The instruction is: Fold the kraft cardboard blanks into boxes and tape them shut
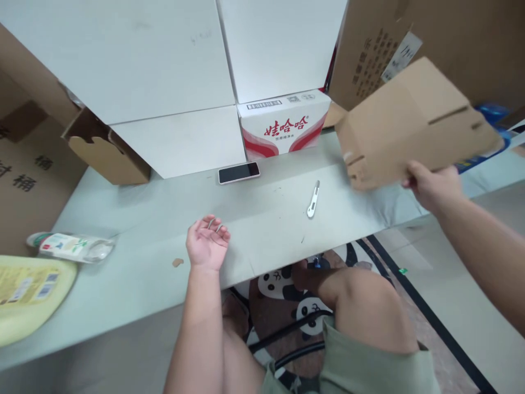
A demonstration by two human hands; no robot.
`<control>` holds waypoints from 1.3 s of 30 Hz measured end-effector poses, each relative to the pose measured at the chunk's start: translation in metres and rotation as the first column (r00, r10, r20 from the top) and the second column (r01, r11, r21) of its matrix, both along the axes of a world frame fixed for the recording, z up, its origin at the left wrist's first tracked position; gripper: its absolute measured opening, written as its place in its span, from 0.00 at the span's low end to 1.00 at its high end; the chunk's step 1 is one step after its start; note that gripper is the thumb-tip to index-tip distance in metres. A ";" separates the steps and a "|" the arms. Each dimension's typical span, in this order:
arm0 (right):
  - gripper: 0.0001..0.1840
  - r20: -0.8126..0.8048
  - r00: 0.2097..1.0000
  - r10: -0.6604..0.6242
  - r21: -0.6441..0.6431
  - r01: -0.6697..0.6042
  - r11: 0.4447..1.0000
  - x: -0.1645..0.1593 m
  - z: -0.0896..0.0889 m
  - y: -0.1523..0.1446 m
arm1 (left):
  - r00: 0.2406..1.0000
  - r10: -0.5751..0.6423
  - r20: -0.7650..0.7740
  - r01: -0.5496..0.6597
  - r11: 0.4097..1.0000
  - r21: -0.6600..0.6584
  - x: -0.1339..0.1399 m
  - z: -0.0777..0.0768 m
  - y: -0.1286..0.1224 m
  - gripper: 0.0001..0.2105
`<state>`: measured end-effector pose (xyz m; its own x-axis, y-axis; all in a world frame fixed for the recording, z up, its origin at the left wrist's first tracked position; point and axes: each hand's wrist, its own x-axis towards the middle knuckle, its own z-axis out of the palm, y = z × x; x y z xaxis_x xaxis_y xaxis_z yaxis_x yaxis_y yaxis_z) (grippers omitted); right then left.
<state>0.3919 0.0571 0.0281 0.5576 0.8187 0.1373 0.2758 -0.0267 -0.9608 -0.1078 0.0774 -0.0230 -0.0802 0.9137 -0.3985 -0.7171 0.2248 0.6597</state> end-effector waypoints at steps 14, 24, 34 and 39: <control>0.18 0.367 0.740 0.563 -0.569 -0.301 0.766 -0.132 -0.058 0.030 | 0.998 0.018 0.055 -0.021 0.999 0.046 -0.005 0.001 0.000 0.10; 0.13 0.365 0.636 0.679 -0.575 -0.420 0.702 -0.201 -0.055 0.042 | 0.962 0.123 0.243 -0.138 0.989 0.045 -0.041 0.014 -0.024 0.09; 0.16 -0.213 0.507 0.835 -0.237 -0.856 0.459 -0.434 -0.042 0.122 | 0.871 0.215 0.442 -0.258 0.965 0.039 -0.090 0.019 -0.032 0.09; 0.14 0.006 0.541 0.841 -0.253 -0.813 0.525 -0.558 -0.028 0.193 | 0.844 0.229 0.484 -0.286 0.957 0.045 -0.108 0.017 -0.029 0.09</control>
<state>-0.1661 0.2504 0.0003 -0.3931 0.9167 -0.0714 0.3787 0.0906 -0.9211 -0.2161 0.0479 -0.0063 -0.1482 0.9265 -0.3458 -0.9687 -0.0657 0.2392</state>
